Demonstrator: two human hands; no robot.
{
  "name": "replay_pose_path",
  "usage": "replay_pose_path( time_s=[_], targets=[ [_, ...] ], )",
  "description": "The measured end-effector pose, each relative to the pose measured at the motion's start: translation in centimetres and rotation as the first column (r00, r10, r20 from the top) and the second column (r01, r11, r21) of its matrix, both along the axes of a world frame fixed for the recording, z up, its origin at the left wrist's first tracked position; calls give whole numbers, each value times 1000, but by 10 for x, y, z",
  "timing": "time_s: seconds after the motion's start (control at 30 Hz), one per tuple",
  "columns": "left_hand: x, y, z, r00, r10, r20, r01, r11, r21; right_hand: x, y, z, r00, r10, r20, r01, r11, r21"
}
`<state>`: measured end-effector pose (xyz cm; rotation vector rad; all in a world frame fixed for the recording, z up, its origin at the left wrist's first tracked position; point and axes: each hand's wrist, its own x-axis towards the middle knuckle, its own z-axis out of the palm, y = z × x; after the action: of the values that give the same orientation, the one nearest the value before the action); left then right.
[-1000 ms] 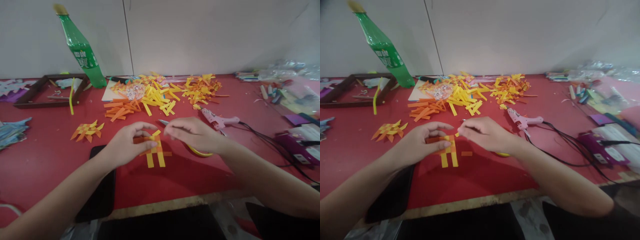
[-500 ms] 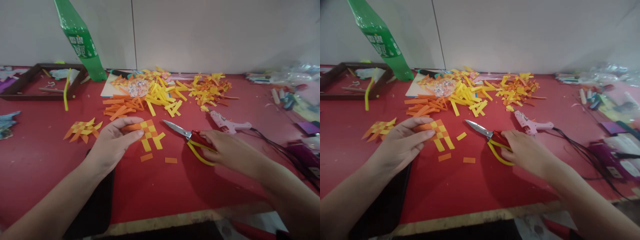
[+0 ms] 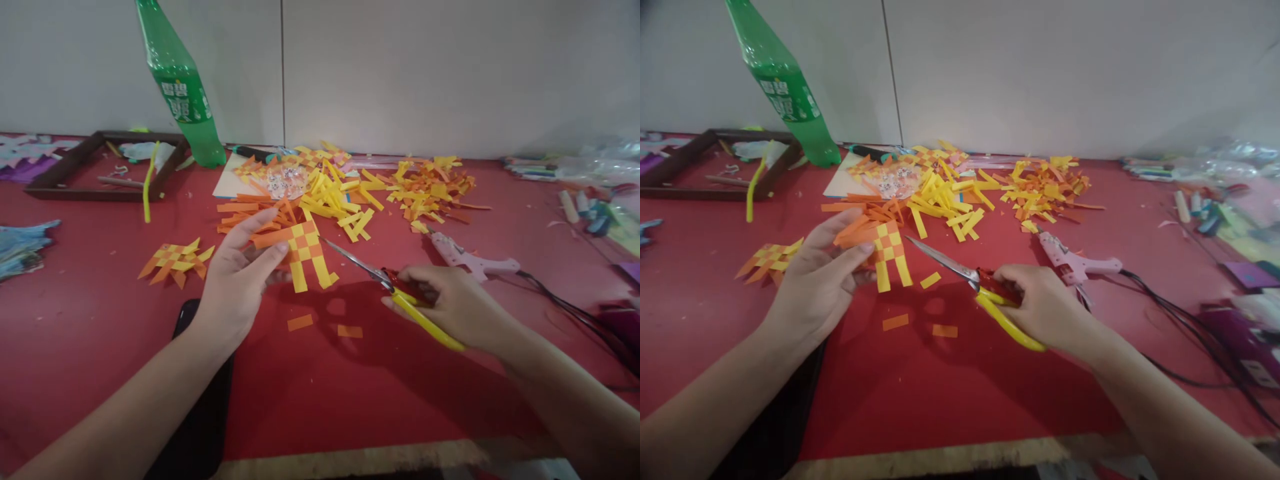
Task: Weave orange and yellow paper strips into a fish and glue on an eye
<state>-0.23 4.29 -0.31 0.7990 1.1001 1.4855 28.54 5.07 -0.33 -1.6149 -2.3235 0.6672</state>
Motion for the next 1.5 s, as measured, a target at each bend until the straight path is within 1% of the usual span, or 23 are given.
replay_pose_path(
  time_s=[0.13,0.2,0.27,0.33,0.4,0.5,0.57,0.63,0.77,0.83,1.03,1.2,1.3,1.5],
  targets=[
    [-3,-7,-5,995,79,-61,-77,996,35,-1,-5,0,1000,20,10,-18,988,-154],
    [-3,-10,-4,992,85,-96,-80,995,60,2,-8,2,999,51,-7,-51,980,-193],
    [-2,-11,-1,992,61,-109,-55,997,58,4,-12,5,996,84,-29,-88,972,-217],
    [0,-10,3,996,48,-72,-47,999,8,6,-16,7,994,100,-41,-106,967,-230],
    [2,-9,6,998,59,-5,-59,995,-78,5,-20,6,995,88,-46,-97,966,-239],
    [2,-9,7,994,71,83,-56,985,-163,2,-25,2,989,73,-126,-102,964,-246],
    [2,-9,6,991,58,119,-37,984,-176,0,-25,-1,977,85,-196,-135,957,-258],
    [1,-10,6,989,41,144,-15,984,-178,-1,-25,-2,970,91,-225,-151,951,-270],
    [2,-11,7,987,-7,159,32,988,-154,-2,-25,1,980,71,-184,-120,955,-272],
    [2,-13,8,990,-18,142,40,988,-149,-3,-25,3,986,56,-159,-96,961,-260],
    [3,-18,7,1000,25,17,-23,996,-89,-4,-24,4,987,65,-147,-100,964,-247],
    [2,-17,7,999,52,-6,-52,996,-68,-3,-24,5,989,76,-123,-106,958,-266],
    [3,-17,6,999,34,-18,-35,996,-76,-3,-24,7,990,75,-121,-105,958,-266],
    [7,-19,5,993,24,-114,-24,1000,3,-5,-24,5,992,36,-119,-72,949,-308]
  ],
)
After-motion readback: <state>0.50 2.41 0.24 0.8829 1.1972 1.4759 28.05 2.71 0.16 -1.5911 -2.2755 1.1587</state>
